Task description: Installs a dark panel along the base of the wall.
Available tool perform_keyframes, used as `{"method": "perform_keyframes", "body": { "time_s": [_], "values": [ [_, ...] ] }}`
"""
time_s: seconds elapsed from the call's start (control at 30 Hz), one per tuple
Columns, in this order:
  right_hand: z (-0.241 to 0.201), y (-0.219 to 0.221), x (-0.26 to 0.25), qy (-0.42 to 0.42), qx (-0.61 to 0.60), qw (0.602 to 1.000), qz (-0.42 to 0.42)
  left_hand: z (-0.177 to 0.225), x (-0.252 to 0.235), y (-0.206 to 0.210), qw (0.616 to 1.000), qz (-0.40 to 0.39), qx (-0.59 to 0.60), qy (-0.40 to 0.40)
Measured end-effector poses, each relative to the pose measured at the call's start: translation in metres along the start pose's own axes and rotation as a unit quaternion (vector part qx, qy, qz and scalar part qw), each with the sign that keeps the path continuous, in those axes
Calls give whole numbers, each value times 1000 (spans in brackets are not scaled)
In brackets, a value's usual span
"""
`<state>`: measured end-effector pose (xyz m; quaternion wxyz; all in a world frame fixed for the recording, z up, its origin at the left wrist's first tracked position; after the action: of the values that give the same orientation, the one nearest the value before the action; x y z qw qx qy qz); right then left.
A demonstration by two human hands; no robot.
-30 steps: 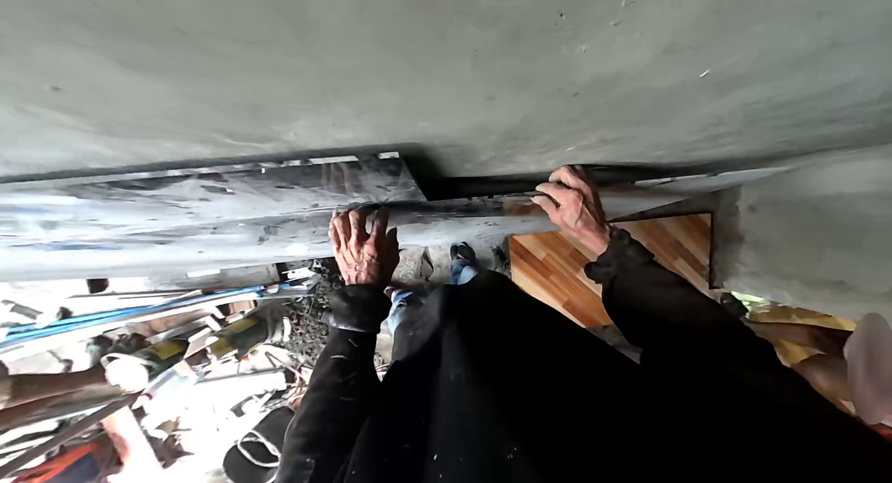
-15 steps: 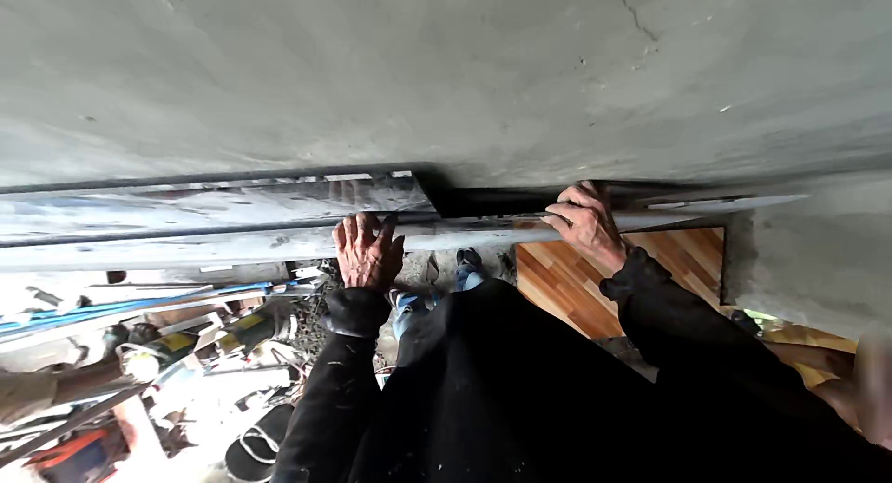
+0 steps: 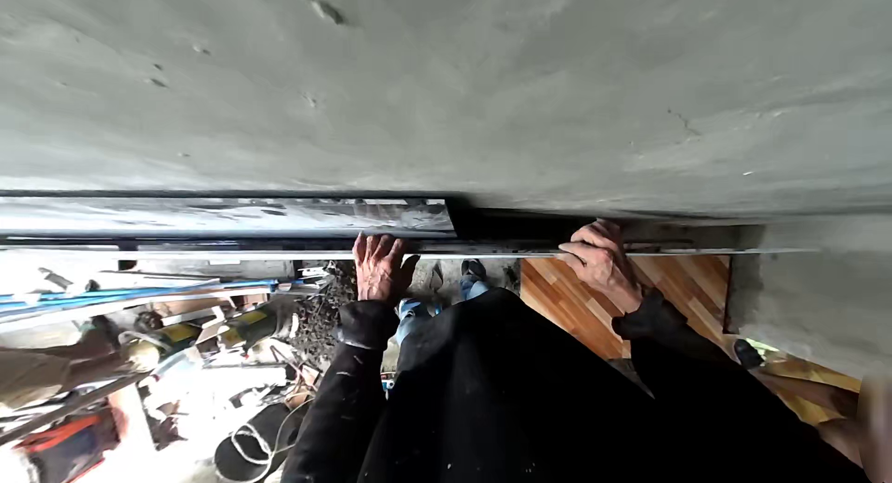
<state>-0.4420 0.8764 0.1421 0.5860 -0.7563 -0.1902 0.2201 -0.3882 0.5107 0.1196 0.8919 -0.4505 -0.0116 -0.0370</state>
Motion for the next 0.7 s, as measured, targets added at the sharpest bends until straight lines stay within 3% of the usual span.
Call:
{"method": "perform_keyframes", "body": {
  "time_s": [0.3, 0.7],
  "values": [
    [-11, 5, 27, 18, -62, 996, -60, 0, 23, 7, 998, -46, -22, -33],
    [-32, -3, 44, -9, -72, 993, -95, 10, 59, 1, 999, 2, -31, -23]
  ]
}}
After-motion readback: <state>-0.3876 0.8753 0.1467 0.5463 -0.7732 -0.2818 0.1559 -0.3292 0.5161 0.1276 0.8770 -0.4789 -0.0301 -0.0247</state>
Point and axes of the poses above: each hand's wrist, its own x-axis away from the middle knuckle, its own y-axis out of the palm, z = x × y, the point moved 9 cm from there along -x, towards the middle knuckle, and after that the axes turned 13 degrees about x, right-handed, at the moved point
